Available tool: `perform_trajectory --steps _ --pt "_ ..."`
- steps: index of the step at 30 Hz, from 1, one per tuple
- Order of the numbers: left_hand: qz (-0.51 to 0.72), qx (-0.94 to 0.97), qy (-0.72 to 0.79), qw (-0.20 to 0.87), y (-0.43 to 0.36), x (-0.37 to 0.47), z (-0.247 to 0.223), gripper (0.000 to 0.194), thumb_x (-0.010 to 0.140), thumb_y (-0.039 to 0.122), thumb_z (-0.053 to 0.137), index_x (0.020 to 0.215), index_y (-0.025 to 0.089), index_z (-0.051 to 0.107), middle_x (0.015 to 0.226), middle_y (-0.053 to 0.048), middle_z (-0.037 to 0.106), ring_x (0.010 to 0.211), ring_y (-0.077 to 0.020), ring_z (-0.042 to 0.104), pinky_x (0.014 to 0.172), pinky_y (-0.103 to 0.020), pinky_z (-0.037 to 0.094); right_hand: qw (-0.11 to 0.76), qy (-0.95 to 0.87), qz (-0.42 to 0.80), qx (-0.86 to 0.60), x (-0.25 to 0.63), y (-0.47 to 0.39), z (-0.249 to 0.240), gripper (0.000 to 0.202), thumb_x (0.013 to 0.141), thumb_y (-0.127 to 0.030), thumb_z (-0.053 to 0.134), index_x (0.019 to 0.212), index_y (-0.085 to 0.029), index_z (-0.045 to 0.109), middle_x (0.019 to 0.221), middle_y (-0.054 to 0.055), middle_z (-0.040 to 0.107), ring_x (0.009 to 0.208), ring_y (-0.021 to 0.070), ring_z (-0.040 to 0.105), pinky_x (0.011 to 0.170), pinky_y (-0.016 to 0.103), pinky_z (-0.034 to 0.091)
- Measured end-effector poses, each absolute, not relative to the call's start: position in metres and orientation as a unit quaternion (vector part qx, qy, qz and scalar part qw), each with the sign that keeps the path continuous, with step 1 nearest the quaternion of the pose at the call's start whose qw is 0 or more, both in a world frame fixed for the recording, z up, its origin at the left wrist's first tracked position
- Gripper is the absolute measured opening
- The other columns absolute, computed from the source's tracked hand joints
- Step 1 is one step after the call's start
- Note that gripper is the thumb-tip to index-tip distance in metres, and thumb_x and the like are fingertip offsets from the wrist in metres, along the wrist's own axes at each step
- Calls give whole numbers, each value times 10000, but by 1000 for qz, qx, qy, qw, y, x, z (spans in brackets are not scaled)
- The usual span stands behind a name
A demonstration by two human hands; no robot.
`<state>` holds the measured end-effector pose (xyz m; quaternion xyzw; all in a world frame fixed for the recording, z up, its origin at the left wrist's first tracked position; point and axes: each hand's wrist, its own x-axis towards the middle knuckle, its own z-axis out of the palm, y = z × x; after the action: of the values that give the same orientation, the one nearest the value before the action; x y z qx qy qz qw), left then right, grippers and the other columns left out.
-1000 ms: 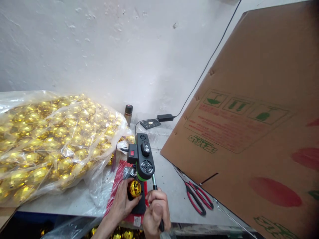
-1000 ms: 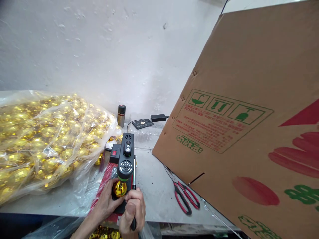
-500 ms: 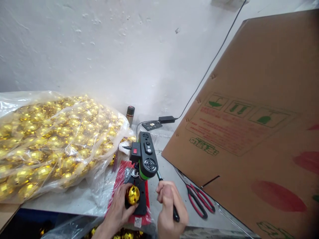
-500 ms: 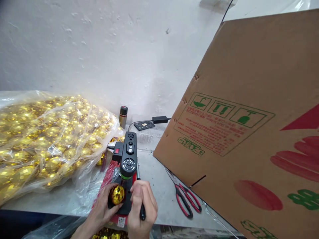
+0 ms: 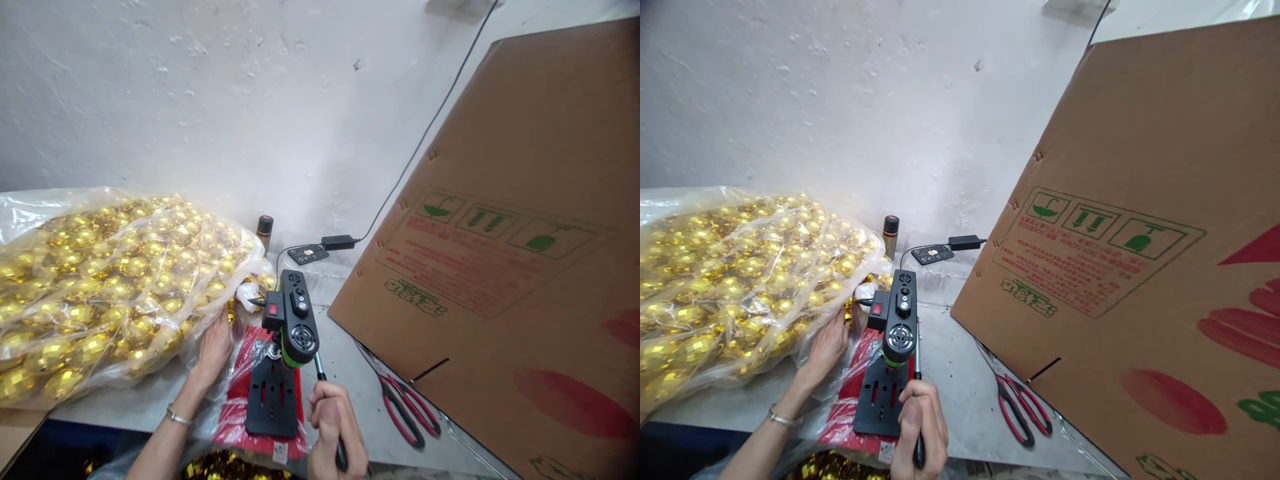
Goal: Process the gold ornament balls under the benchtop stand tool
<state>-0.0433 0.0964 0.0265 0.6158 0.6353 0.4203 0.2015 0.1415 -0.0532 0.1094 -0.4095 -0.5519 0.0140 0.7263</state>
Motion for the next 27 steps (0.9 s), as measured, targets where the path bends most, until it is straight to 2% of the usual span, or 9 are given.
perform_trajectory --steps 3,6,8,10,13,15,17,21,27 --pt "409 614 636 228 103 -42 29 463 847 289 608 1284 155 676 1467 -262 684 1448 -475 576 1257 -660 353 730 -519 36 -444 138 -55 109 370 1079 -145 497 716 -218 492 694 -22 518 619 118 531 576 273 382" --pt "407 602 634 266 98 -43 29 425 801 345 686 1201 203 692 1225 -196 797 1236 -437 723 1132 -600 505 726 -537 16 -429 138 -55 108 367 1076 -147 499 716 -221 504 670 -24 496 620 128 539 566 272 385" --pt "415 586 628 298 90 -45 30 444 779 424 723 1172 221 684 1116 -138 816 1105 -392 769 1044 -548 571 719 -555 6 -418 141 -54 109 370 1072 -126 489 714 -221 506 656 -26 482 621 129 548 560 265 393" --pt "433 563 617 340 77 -45 30 511 782 538 718 1176 216 668 1095 -107 813 1042 -345 782 976 -494 611 716 -561 8 -415 143 -53 113 376 1070 -105 476 713 -222 499 648 -26 480 624 128 553 560 258 401" --pt "485 442 566 499 48 -40 30 636 784 676 722 1201 200 660 1121 -121 810 969 -308 795 866 -449 650 715 -560 23 -418 143 -52 124 377 1073 -98 475 717 -221 497 647 -27 483 631 123 551 552 246 397" --pt "510 354 519 587 28 -33 28 672 775 723 744 1199 206 674 1157 -144 809 943 -306 799 819 -445 662 712 -556 38 -427 143 -51 135 383 1077 -106 481 711 -218 495 656 -28 479 633 117 547 556 242 395" --pt "513 315 495 627 14 -26 25 693 751 734 786 1198 214 688 1155 -142 814 905 -296 801 787 -431 665 709 -553 48 -435 143 -51 145 396 1085 -121 483 700 -217 495 660 -31 466 629 114 540 567 245 398" --pt "500 292 502 643 5 -10 14 786 675 721 870 1245 221 663 1093 -95 817 853 -278 809 796 -417 662 702 -558 51 -440 145 -50 153 400 1095 -142 478 702 -216 503 655 -34 467 627 114 537 569 242 401" --pt "513 310 506 620 11 0 0 845 640 720 882 1259 215 608 1132 -113 797 1030 -330 803 895 -462 658 697 -573 43 -429 147 -51 147 374 1085 -98 453 734 -219 497 671 -34 484 642 108 550 575 232 422"
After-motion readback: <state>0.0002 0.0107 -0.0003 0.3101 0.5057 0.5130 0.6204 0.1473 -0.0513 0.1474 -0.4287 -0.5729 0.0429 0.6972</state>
